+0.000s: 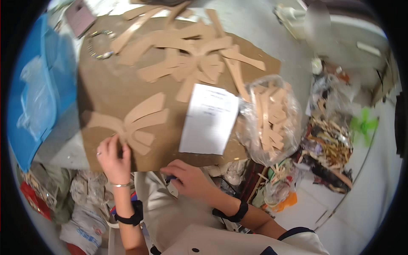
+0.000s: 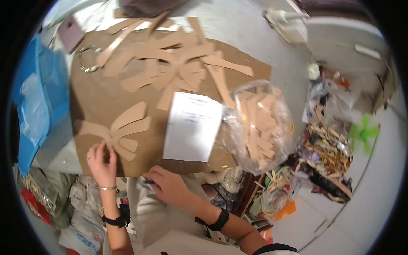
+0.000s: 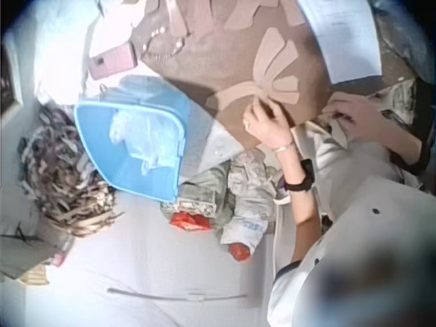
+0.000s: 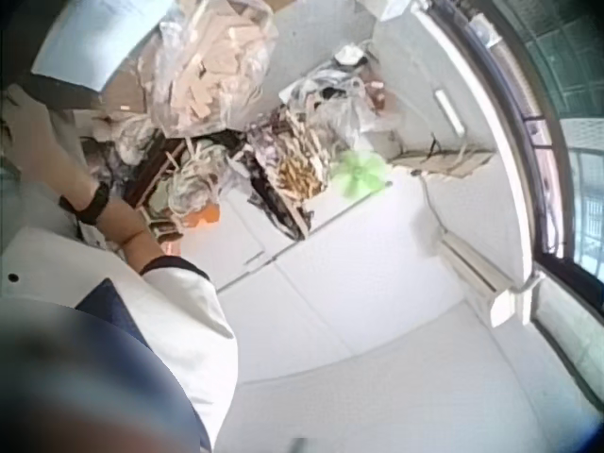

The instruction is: Organize and sort various leather shoe upper components and bag them.

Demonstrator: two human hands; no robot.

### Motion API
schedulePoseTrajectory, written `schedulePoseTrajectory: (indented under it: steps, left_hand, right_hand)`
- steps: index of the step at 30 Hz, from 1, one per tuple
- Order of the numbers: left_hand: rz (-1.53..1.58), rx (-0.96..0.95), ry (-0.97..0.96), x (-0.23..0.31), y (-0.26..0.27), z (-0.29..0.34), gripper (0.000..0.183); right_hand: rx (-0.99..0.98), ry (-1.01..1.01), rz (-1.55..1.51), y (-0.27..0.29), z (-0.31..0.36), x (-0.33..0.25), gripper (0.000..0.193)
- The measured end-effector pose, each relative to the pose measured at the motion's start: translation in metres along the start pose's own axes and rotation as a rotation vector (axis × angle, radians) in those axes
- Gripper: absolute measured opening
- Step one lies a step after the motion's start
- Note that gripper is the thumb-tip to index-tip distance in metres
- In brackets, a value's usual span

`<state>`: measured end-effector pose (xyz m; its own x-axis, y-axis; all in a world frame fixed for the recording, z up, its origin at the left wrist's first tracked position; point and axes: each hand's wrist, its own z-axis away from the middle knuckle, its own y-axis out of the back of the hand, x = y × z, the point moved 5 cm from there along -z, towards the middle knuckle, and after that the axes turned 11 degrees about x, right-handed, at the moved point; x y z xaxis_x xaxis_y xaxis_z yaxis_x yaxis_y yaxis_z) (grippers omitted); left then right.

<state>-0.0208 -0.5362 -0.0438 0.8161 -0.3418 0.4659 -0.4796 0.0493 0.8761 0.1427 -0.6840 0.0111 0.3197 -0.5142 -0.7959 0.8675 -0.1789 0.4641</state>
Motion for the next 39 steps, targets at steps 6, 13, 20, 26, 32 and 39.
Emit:
schedulePoseTrajectory:
  steps: [6,13,20,26,32,39]
  left_hand:
    - [-0.124,0.095,0.013,0.05,0.02,-0.007,0.047]
    - [0.283,-0.233,-0.233,0.19,-0.028,0.016,0.035]
    - [0.532,-0.502,-0.769,0.346,-0.116,0.065,0.032]
    - [0.283,-0.556,-0.804,0.331,-0.14,0.071,0.018]
    - [0.269,-0.47,-0.652,0.348,-0.139,0.064,0.037]
    - [0.25,-0.544,-0.582,0.366,-0.147,0.071,0.047]
  right_hand:
    - [0.407,-0.091,0.302,0.136,0.033,0.049,0.035]
    - [0.843,-0.365,0.809,0.26,0.041,0.125,0.03]
    - [0.824,-0.364,0.551,0.276,0.04,0.159,0.026]
    - [0.973,-0.583,0.546,0.338,0.062,0.167,0.024]
    - [1.073,-0.535,0.5,0.37,0.071,0.177,0.022]
    - [1.336,-0.308,0.126,0.387,0.082,0.167,0.016]
